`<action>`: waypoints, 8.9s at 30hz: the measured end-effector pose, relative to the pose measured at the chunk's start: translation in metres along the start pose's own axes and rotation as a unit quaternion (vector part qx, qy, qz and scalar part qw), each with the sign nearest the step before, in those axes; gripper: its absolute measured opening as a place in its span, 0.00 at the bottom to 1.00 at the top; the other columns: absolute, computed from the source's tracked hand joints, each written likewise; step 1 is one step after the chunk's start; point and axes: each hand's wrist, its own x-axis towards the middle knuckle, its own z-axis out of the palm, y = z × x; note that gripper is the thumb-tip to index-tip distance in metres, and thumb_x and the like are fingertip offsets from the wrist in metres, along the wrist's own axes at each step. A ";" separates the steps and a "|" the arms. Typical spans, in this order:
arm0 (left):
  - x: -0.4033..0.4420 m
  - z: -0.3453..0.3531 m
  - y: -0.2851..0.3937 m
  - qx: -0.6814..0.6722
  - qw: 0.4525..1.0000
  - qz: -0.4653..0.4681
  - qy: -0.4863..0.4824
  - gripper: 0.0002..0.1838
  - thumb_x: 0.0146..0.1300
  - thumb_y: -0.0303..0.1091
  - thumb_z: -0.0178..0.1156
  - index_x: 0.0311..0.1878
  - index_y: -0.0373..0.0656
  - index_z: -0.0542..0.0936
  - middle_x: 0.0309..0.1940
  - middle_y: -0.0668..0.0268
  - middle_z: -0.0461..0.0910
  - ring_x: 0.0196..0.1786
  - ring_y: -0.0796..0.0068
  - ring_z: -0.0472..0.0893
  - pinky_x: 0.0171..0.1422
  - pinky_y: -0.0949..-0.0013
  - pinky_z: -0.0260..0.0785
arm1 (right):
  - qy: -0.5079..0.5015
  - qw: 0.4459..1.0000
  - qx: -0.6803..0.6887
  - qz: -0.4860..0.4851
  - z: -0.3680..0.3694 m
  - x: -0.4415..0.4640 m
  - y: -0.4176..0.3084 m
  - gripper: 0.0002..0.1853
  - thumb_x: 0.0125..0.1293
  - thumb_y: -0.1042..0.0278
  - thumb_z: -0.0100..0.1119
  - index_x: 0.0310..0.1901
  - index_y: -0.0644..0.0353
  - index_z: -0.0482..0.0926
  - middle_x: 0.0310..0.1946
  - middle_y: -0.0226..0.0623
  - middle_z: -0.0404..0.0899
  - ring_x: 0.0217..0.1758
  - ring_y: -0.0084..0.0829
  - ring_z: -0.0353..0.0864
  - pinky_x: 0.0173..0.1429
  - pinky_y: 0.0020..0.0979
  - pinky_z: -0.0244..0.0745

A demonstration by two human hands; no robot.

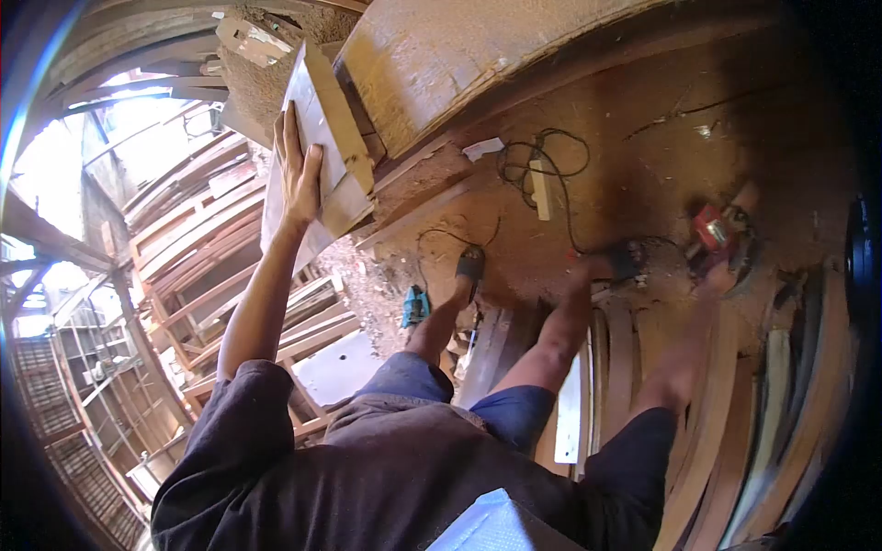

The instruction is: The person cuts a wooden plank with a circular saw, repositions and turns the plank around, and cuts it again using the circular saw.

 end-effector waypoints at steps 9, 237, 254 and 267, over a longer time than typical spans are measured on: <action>-0.024 -0.002 -0.004 0.056 0.995 -0.073 0.023 0.53 0.64 0.72 0.62 0.88 0.64 0.57 0.86 0.49 0.52 0.88 0.44 0.49 0.87 0.31 0.35 | -0.095 0.986 0.118 -0.070 -0.057 -0.297 -0.097 0.14 0.72 0.84 0.58 0.56 0.61 0.79 0.33 0.29 0.80 0.23 0.19 0.74 0.24 0.26 0.68; -0.525 -0.059 -0.436 -0.580 0.538 -0.563 0.239 0.12 0.73 0.32 0.69 0.50 0.38 0.78 0.39 0.61 0.87 0.43 0.72 0.87 0.51 0.67 0.81 | -0.662 0.301 -0.474 -0.496 0.406 -1.102 -0.086 0.17 0.57 0.68 0.72 0.49 0.57 0.87 0.39 0.55 0.88 0.44 0.58 0.88 0.50 0.52 0.83; -0.584 -0.066 -0.525 -0.593 0.560 -0.546 0.190 0.13 0.71 0.34 0.72 0.51 0.39 0.81 0.43 0.64 0.87 0.48 0.75 0.86 0.56 0.68 0.78 | -0.658 0.313 -0.486 -0.483 0.438 -1.164 -0.035 0.19 0.55 0.66 0.74 0.50 0.55 0.86 0.39 0.55 0.88 0.46 0.57 0.89 0.52 0.53 0.83; -0.611 -0.090 -0.574 -0.604 0.544 -0.549 0.194 0.12 0.71 0.35 0.72 0.50 0.39 0.82 0.41 0.67 0.87 0.44 0.78 0.83 0.54 0.70 0.77 | -0.655 0.309 -0.475 -0.499 0.459 -1.207 0.000 0.15 0.57 0.66 0.71 0.48 0.53 0.87 0.34 0.56 0.87 0.41 0.58 0.88 0.49 0.53 0.83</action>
